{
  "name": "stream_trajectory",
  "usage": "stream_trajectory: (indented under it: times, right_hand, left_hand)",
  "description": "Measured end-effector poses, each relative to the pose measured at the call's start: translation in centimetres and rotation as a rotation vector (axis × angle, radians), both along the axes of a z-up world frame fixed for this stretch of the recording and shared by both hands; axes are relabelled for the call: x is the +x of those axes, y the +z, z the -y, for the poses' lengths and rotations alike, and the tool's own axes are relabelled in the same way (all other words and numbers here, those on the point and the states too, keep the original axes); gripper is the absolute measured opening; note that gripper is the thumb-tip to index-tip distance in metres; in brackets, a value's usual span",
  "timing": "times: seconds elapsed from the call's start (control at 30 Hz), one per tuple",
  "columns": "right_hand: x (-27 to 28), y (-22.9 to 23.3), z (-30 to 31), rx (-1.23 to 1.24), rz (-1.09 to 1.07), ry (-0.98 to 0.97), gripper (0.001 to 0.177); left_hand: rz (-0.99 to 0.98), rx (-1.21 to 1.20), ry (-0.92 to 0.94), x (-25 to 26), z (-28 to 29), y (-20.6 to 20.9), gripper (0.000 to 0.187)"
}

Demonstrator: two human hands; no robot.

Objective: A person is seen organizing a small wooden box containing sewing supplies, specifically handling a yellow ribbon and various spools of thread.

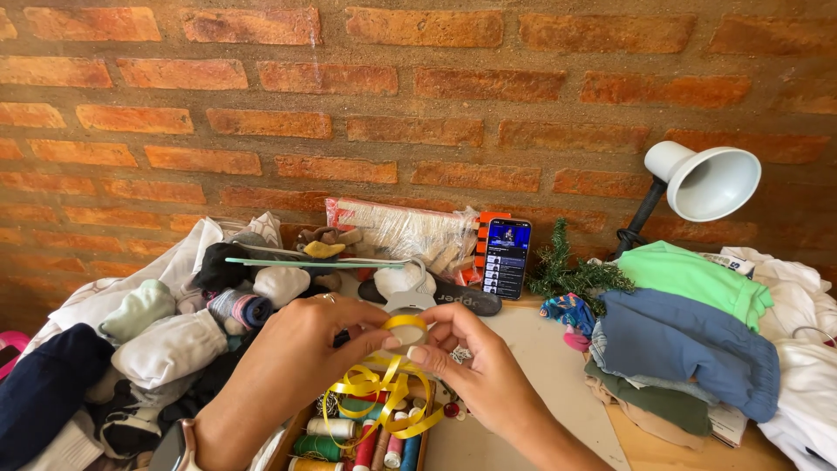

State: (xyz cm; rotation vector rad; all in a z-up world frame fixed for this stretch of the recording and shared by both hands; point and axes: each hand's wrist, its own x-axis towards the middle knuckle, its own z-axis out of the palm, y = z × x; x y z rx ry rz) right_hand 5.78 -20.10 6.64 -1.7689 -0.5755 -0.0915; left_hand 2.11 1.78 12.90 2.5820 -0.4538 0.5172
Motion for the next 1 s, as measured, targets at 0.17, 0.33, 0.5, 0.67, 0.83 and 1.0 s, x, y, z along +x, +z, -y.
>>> stream_trajectory:
  times: [0.17,0.33,0.5,0.67,0.83,1.0]
  right_hand:
    - [-0.3,0.6,0.3,-0.176,0.236,-0.026,0.024]
    - [-0.6,1.0,0.0,-0.110,0.168,-0.014,0.022]
    - [-0.5,1.1,-0.2,0.190,-0.268,0.032,0.019]
    - [0.0,0.2,-0.3,0.259,-0.283,0.132,0.018]
    - [-0.2,0.3,0.4,-0.079,0.110,-0.028,0.030]
    - [-0.7,1.1,0.7,-0.194,0.377,-0.121,0.026]
  left_hand:
    - [0.003,0.144,-0.043,0.6,-0.3,-1.1,0.023]
    - [0.058,0.081,-0.006,1.2,-0.6,-1.6,0.025]
    - [0.188,-0.066,-0.070,1.3,-0.8,-1.6,0.025]
    - [0.161,-0.140,-0.130,0.8,-0.3,-1.0,0.020]
    - [0.145,-0.119,-0.117,1.0,-0.5,-1.3,0.022]
    - [0.114,0.114,-0.060,0.9,-0.4,-1.3,0.021]
